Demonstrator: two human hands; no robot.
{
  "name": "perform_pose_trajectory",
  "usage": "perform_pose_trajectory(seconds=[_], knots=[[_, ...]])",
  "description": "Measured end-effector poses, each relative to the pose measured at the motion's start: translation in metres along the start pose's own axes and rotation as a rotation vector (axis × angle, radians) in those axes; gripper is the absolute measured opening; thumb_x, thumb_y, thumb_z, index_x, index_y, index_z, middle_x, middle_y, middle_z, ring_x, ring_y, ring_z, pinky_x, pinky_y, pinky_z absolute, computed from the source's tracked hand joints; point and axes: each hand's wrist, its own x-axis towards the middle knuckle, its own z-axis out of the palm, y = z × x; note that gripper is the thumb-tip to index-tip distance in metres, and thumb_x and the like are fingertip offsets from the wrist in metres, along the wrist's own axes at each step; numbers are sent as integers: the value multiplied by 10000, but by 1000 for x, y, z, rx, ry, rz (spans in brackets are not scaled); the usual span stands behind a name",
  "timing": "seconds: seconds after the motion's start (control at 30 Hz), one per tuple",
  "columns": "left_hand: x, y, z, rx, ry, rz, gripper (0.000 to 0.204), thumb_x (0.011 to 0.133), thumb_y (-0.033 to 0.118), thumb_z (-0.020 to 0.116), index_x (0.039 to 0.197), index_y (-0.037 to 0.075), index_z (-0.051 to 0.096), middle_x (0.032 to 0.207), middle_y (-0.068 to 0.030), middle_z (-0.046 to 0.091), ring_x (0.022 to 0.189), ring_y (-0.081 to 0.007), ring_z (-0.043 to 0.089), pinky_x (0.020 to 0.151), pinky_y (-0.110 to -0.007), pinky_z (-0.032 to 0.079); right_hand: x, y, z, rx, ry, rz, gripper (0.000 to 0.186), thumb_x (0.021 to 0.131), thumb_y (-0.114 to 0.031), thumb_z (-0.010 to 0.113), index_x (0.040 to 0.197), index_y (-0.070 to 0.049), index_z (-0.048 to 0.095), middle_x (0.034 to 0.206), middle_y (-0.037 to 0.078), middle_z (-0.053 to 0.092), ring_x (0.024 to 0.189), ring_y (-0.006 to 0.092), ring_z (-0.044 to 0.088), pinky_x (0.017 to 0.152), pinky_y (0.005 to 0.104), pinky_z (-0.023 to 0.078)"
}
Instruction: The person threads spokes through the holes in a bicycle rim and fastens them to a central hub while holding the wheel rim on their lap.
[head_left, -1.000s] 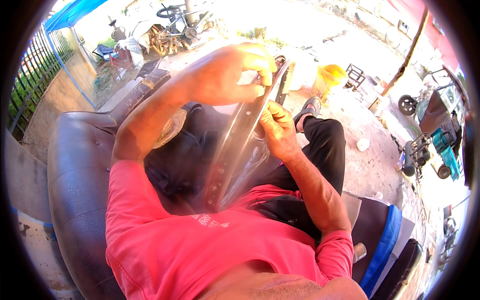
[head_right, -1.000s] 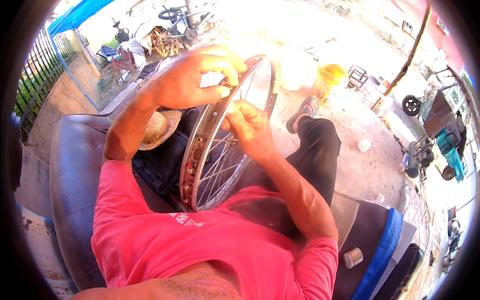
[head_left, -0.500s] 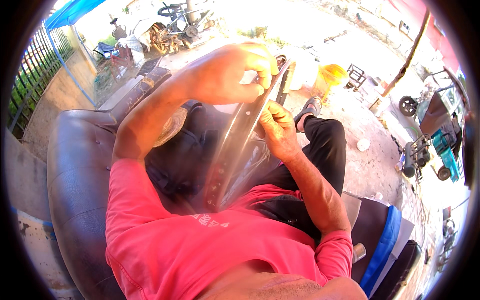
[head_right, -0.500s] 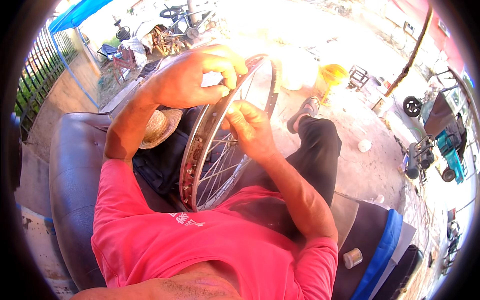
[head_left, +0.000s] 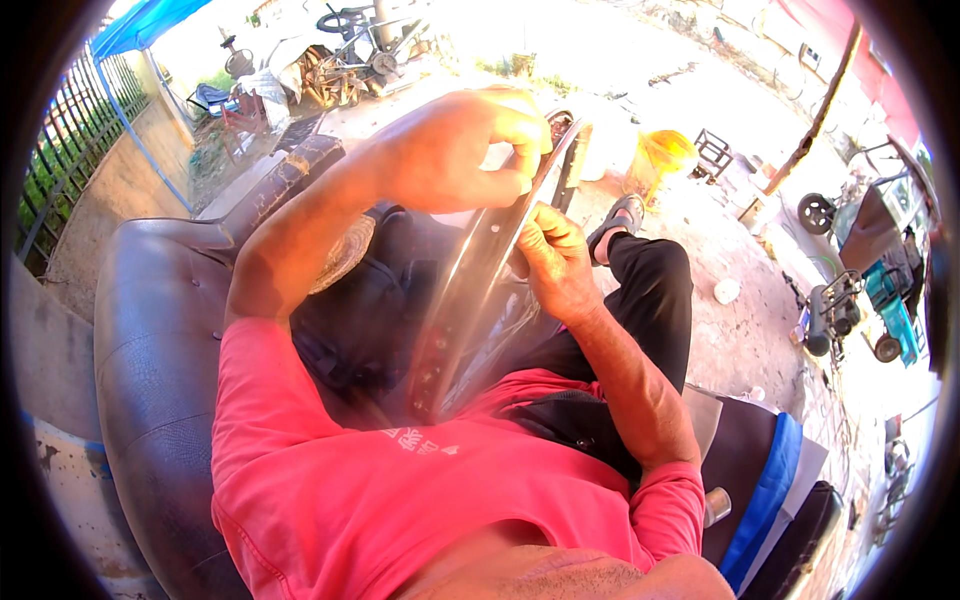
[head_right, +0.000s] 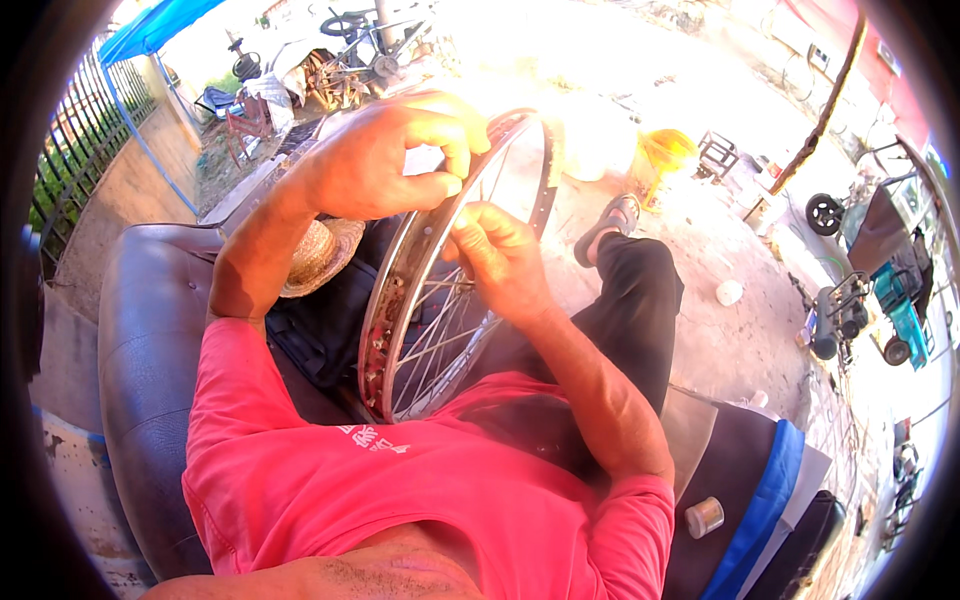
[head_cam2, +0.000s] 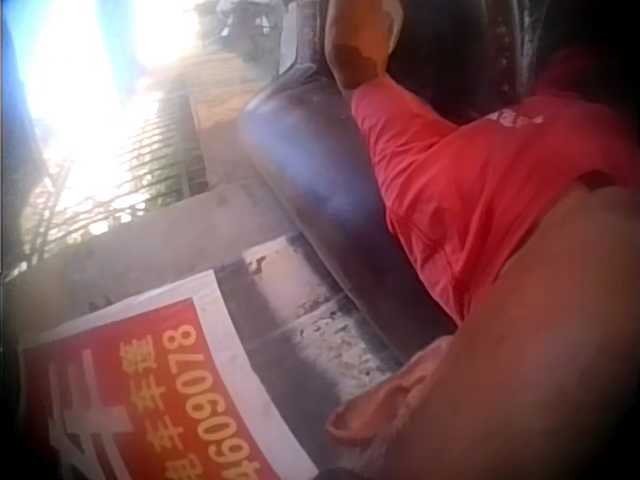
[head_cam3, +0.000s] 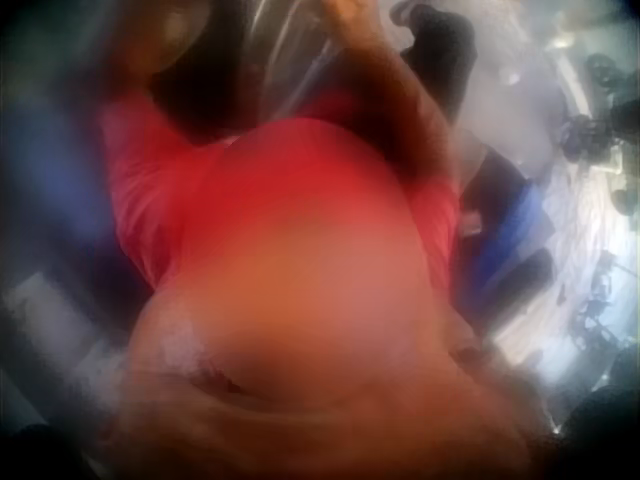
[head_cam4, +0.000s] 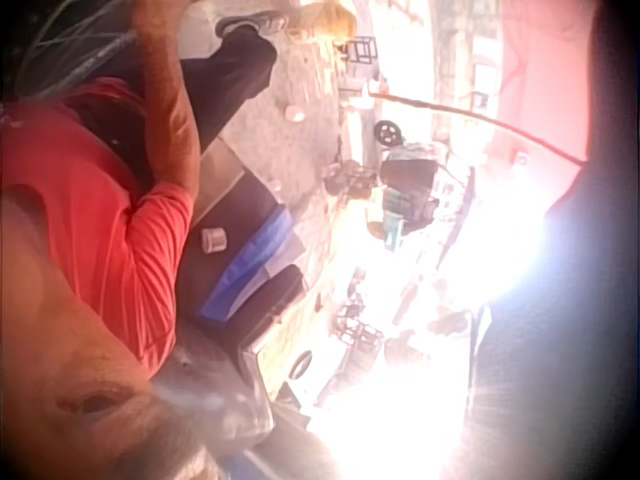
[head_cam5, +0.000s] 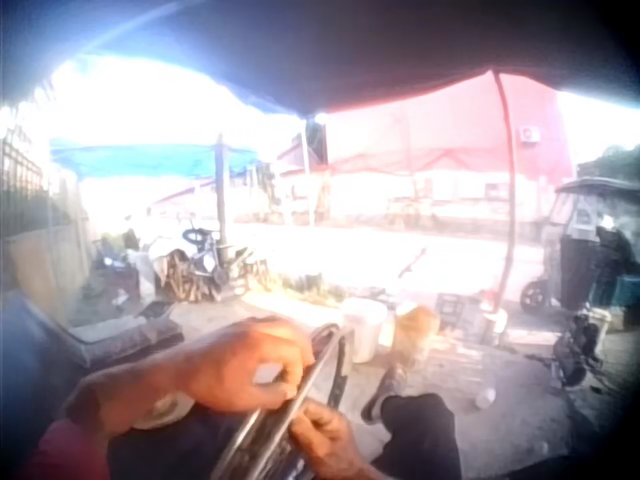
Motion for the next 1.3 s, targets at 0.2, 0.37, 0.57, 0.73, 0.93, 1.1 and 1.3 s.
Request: perform_pose_trajectory(seconds=[0.2,0.37,0.57,0.73,0.93,1.1,1.3], knots=[[-8,2,5,37,94,-52,77,783,72,675,807,39,610,998,-124,677,968,-285,646,875,-389,501,3,2,2,-15,-12,4,221,1040,-254,558,967,-77,669,748,-43,606,588,22,467,519,193,354],[2,1,2,-37,266,14,123,807,104,700,824,35,600,871,-106,670,825,-270,652,761,-379,511,1,9,-7,-62,-31,-100,236,1047,-254,547,1072,-47,659,810,-24,656,585,35,533,523,192,413],[21,32,18,-319,226,11,99,766,100,694,803,19,652,844,-117,660,828,-255,656,768,-344,514,2,26,-16,27,-27,-112,192,1031,-188,575,1109,-34,661,1034,27,667,930,113,609,850,281,491],[31,20,37,-395,165,-54,101,756,108,670,763,15,630,770,-105,648,721,-228,633,686,-353,499,11,35,-23,-138,98,-210,197,1026,-159,565,1137,-26,659,1070,49,667,983,146,620,909,308,485],[44,-7,26,-473,131,-284,257,812,258,707,906,20,732,826,-81,718,743,-158,642,672,-317,497,24,11,-11,-163,181,-171,237,1010,-116,580,1218,-7,612,1079,57,673,955,132,634,870,256,491],[50,-19,29,-563,171,-328,319,812,329,736,937,35,742,871,-69,733,838,-149,656,749,-303,490,9,-10,10,-260,184,-295,204,954,-29,654,1151,9,620,1010,34,664,898,82,576,817,229,457],[66,-26,34,-453,149,-350,272,811,291,721,958,65,754,898,-65,742,864,-171,673,773,-315,498,19,3,-2,82,27,-209,152,969,-27,634,1120,-12,635,1008,4,674,894,53,560,815,221,444]])
